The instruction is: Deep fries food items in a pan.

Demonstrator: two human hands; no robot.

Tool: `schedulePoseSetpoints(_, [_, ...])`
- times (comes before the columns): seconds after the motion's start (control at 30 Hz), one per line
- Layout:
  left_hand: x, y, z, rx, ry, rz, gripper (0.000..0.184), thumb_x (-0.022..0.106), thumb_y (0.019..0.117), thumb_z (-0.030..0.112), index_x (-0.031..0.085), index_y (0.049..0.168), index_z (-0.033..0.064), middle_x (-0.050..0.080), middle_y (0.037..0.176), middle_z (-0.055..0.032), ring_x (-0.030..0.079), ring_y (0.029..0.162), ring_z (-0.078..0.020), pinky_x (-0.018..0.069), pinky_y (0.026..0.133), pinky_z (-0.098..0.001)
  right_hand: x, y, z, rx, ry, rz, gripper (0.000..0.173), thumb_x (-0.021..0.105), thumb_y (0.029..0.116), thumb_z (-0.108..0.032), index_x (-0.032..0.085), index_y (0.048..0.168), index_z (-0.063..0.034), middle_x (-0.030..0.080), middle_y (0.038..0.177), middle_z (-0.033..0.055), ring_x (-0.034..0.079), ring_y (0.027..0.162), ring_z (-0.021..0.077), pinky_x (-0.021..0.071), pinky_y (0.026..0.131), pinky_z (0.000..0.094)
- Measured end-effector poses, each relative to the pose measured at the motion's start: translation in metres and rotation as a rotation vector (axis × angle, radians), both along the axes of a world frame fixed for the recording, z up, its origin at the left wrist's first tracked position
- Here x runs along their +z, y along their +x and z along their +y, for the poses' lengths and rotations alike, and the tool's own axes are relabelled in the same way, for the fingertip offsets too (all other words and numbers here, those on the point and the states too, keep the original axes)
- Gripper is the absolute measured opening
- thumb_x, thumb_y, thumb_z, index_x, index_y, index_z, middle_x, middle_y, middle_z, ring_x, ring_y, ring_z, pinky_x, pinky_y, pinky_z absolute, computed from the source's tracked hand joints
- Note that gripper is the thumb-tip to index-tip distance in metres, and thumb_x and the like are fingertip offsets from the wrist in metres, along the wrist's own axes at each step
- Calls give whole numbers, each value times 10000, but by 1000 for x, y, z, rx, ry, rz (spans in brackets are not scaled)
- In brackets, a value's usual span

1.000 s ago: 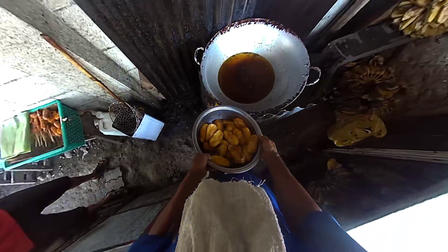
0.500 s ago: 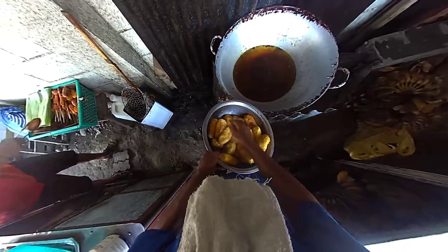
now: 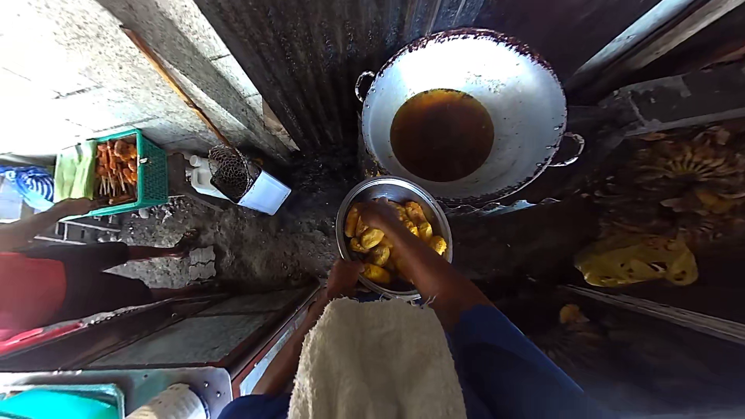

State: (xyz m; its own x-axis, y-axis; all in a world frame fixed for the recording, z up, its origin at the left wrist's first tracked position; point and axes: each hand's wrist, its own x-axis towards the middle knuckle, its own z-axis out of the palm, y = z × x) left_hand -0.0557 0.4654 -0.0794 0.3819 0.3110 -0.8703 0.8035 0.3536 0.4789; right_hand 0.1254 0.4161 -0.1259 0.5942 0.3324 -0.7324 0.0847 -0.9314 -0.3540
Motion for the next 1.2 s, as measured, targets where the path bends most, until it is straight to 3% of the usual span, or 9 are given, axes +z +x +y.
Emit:
schedulePoseSetpoints(0.13, [1, -1, 3, -27, -6, -46, 434, 623, 928, -34, 474, 1335, -39, 660, 950, -180, 695, 711, -245, 608, 564, -404, -5, 9, -3, 100, 75, 45, 583, 280, 1096, -482, 581, 1431, -112, 537, 1450, 277, 491, 1350, 494, 389, 1034, 739])
schedulePoseSetpoints(0.37, [-2, -3, 5, 14, -52, -47, 407, 614, 930, -42, 482, 1315, -31, 654, 936, -167, 686, 703, -234, 600, 562, -387, -8, 18, -3, 135, 91, 93, 611, 278, 1099, -467, 643, 1330, -35, 604, 1368, 276, 521, 1334, 468, 382, 1061, 710])
schedulePoseSetpoints(0.5, [-12, -5, 8, -17, -42, -54, 442, 630, 926, -33, 486, 1344, -39, 666, 986, -176, 696, 765, -231, 616, 631, -395, -11, 22, -8, 207, 125, 41, 565, 260, 1106, -419, 653, 1323, -75, 633, 1344, 241, 553, 1301, 459, 415, 1020, 715])
schedulePoseSetpoints(0.6, [-11, -3, 11, -14, -61, -47, 464, 628, 930, -26, 469, 1366, -23, 660, 994, -181, 696, 761, -246, 614, 613, -407, -4, 17, -5, 83, 114, 15, 587, 270, 1103, -450, 616, 1357, -50, 558, 1410, 276, 523, 1324, 467, 415, 1030, 698])
schedulePoseSetpoints(0.7, [-13, -4, 12, -7, -92, -39, 483, 623, 936, -18, 447, 1385, -3, 667, 990, -205, 710, 735, -287, 617, 562, -441, -8, 12, -3, 70, 166, -86, 524, 320, 1099, -397, 681, 1206, -33, 631, 1289, 247, 602, 1225, 430, 467, 967, 661])
schedulePoseSetpoints(0.87, [-10, -4, 11, 12, -77, -72, 507, 614, 924, -49, 431, 1394, 0, 657, 976, -189, 695, 722, -264, 605, 547, -412, -27, 14, 5, 159, 138, -49, 520, 384, 1056, -451, 725, 1145, -68, 671, 1251, 232, 572, 1248, 458, 421, 987, 704])
schedulePoseSetpoints(0.97, [-2, 0, 9, 18, -68, -36, 473, 613, 928, -61, 443, 1365, -6, 652, 942, -175, 692, 670, -249, 596, 500, -398, -22, 14, 8, 141, 132, -4, 504, 432, 1034, -466, 719, 1218, -95, 642, 1313, 229, 554, 1278, 450, 418, 1019, 690])
schedulePoseSetpoints(1.17, [-5, -3, 6, -77, 7, -47, 501, 669, 891, -57, 496, 1360, -31, 676, 1021, -160, 685, 810, -191, 601, 686, -355, -15, 15, 3, 123, 314, 16, 408, 576, 979, -432, 706, 1016, -46, 684, 1074, 221, 654, 1049, 408, 496, 871, 671])
schedulePoseSetpoints(1.2, [-8, -5, 6, -80, 12, -59, 465, 672, 883, -49, 521, 1323, -27, 680, 982, -149, 682, 777, -185, 595, 658, -348, -15, 15, 3, 123, 347, 14, 392, 592, 976, -421, 688, 978, -41, 671, 1051, 216, 654, 1019, 400, 502, 851, 660])
